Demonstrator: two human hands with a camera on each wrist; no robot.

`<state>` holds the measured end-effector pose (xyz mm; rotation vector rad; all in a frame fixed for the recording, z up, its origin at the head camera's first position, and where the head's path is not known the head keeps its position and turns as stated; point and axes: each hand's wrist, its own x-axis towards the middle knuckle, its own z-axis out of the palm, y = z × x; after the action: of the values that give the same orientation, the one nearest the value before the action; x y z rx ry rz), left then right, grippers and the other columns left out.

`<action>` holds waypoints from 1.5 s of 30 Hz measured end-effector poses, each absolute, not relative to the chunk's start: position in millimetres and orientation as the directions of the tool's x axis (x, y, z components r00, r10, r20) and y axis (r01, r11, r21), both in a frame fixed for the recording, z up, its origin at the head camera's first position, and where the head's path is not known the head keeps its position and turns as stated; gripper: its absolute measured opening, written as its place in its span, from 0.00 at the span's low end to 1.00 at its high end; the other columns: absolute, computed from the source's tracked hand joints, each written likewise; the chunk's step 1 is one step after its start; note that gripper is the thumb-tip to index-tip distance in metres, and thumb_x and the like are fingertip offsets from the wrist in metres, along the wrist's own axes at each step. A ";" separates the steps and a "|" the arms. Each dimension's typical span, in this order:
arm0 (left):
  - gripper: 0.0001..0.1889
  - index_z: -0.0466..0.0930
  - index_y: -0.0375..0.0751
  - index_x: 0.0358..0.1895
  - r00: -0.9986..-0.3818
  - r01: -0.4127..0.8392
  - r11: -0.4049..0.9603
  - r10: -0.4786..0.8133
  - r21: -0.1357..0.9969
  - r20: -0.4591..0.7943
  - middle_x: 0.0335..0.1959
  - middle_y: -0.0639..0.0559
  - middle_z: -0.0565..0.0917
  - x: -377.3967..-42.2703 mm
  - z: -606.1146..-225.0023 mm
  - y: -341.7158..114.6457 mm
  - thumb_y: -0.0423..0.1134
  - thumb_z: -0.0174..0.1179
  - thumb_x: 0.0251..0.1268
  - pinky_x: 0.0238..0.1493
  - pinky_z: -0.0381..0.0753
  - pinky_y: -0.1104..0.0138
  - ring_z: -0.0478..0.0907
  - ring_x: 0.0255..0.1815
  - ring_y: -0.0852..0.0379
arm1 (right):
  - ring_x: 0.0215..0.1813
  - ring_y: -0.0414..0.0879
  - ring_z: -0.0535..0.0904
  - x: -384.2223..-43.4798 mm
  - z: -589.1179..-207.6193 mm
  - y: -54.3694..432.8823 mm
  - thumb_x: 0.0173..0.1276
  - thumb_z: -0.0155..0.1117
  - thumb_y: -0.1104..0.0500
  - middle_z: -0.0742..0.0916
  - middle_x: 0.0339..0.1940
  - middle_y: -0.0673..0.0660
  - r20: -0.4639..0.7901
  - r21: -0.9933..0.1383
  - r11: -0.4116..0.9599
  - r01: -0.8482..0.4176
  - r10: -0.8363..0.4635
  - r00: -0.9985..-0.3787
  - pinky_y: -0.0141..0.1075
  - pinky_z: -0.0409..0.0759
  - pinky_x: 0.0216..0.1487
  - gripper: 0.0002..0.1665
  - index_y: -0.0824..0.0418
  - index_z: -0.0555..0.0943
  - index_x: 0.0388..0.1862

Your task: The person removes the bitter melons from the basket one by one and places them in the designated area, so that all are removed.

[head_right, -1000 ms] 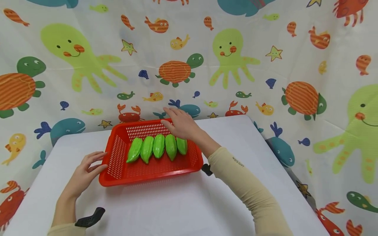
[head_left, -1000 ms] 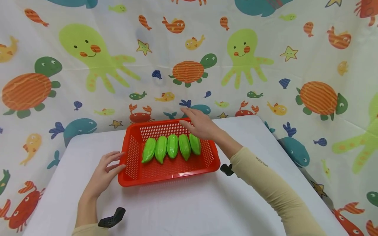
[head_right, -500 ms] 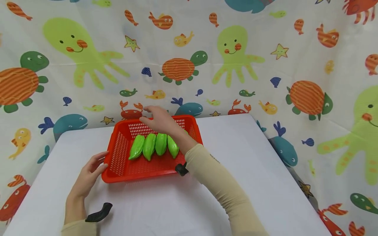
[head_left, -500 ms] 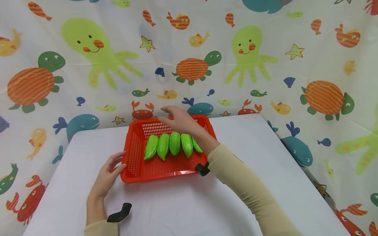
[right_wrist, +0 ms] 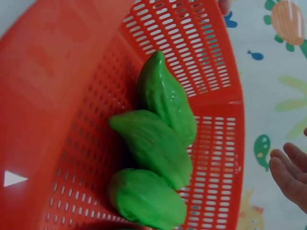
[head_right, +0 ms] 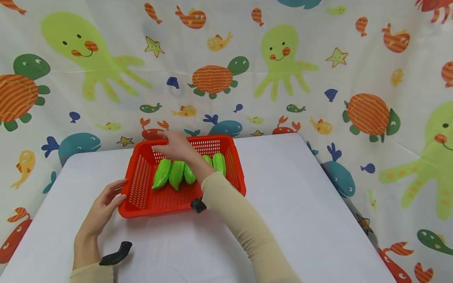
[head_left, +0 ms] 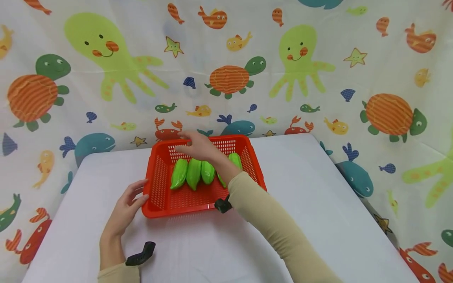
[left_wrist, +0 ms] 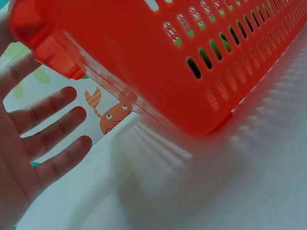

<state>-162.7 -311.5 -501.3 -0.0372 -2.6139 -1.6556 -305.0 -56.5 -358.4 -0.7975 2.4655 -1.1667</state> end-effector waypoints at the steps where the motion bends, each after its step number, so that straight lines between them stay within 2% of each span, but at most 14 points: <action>1: 0.31 0.59 0.51 0.75 -0.998 0.048 0.428 -0.004 0.902 0.055 0.71 0.46 0.65 -162.8 -500.9 -311.6 0.49 0.55 0.72 0.51 0.69 0.79 0.62 0.68 0.51 | 0.70 0.50 0.68 -306.5 -360.2 -59.0 0.72 0.61 0.48 0.73 0.71 0.55 -0.033 -0.772 0.522 -0.363 -0.602 -0.797 0.42 0.68 0.66 0.34 0.54 0.66 0.74; 6: 0.30 0.61 0.48 0.73 -0.998 0.064 0.419 0.002 0.906 0.070 0.69 0.43 0.66 -163.3 -497.2 -313.7 0.47 0.56 0.72 0.50 0.71 0.80 0.63 0.66 0.52 | 0.70 0.50 0.68 -311.6 -366.9 -68.5 0.71 0.62 0.50 0.72 0.71 0.57 -0.076 -0.747 0.553 -0.369 -0.622 -0.779 0.43 0.69 0.66 0.34 0.56 0.67 0.73; 11: 0.31 0.60 0.47 0.73 -0.998 0.051 0.432 0.002 0.901 0.055 0.69 0.42 0.66 -163.8 -492.4 -316.3 0.49 0.57 0.71 0.49 0.71 0.79 0.62 0.67 0.46 | 0.66 0.50 0.71 -314.2 -373.7 -75.7 0.71 0.62 0.49 0.75 0.68 0.57 -0.156 -0.698 0.613 -0.370 -0.635 -0.757 0.41 0.72 0.63 0.33 0.56 0.70 0.72; 18: 0.31 0.59 0.48 0.74 -0.999 0.047 0.447 0.000 0.893 0.052 0.70 0.44 0.66 -162.8 -490.9 -317.7 0.49 0.56 0.71 0.50 0.69 0.80 0.61 0.68 0.45 | 0.69 0.50 0.69 -316.0 -382.7 -83.1 0.70 0.63 0.50 0.74 0.70 0.55 -0.220 -0.655 0.647 -0.391 -0.657 -0.721 0.41 0.68 0.67 0.32 0.57 0.71 0.71; 25: 0.31 0.59 0.47 0.74 -0.999 0.050 0.430 0.008 0.902 0.051 0.70 0.44 0.66 -159.6 -495.1 -316.8 0.49 0.56 0.71 0.50 0.69 0.80 0.61 0.68 0.45 | 0.69 0.48 0.69 -317.4 -385.4 -90.4 0.69 0.63 0.48 0.75 0.69 0.53 -0.240 -0.616 0.687 -0.385 -0.629 -0.739 0.40 0.67 0.67 0.33 0.57 0.72 0.70; 34: 0.31 0.59 0.47 0.74 -0.999 0.034 0.412 0.012 0.911 0.031 0.70 0.45 0.65 -159.9 -499.9 -314.6 0.49 0.56 0.72 0.51 0.69 0.78 0.60 0.69 0.44 | 0.70 0.50 0.68 -318.8 -387.2 -94.2 0.70 0.63 0.48 0.75 0.69 0.54 -0.268 -0.580 0.718 -0.385 -0.614 -0.743 0.42 0.66 0.68 0.33 0.57 0.72 0.70; 45: 0.30 0.60 0.48 0.73 -0.998 0.059 0.391 0.023 0.918 0.054 0.70 0.46 0.66 -161.3 -502.8 -312.6 0.48 0.56 0.72 0.52 0.70 0.77 0.61 0.69 0.45 | 0.69 0.50 0.68 -326.8 -392.6 -96.2 0.71 0.61 0.48 0.75 0.69 0.55 -0.273 -0.549 0.738 -0.392 -0.601 -0.751 0.41 0.67 0.67 0.32 0.58 0.71 0.70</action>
<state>-161.3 -312.6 -502.8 -0.0765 -2.5934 -1.7139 -326.8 -96.2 -392.6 -0.7574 2.5007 -0.6517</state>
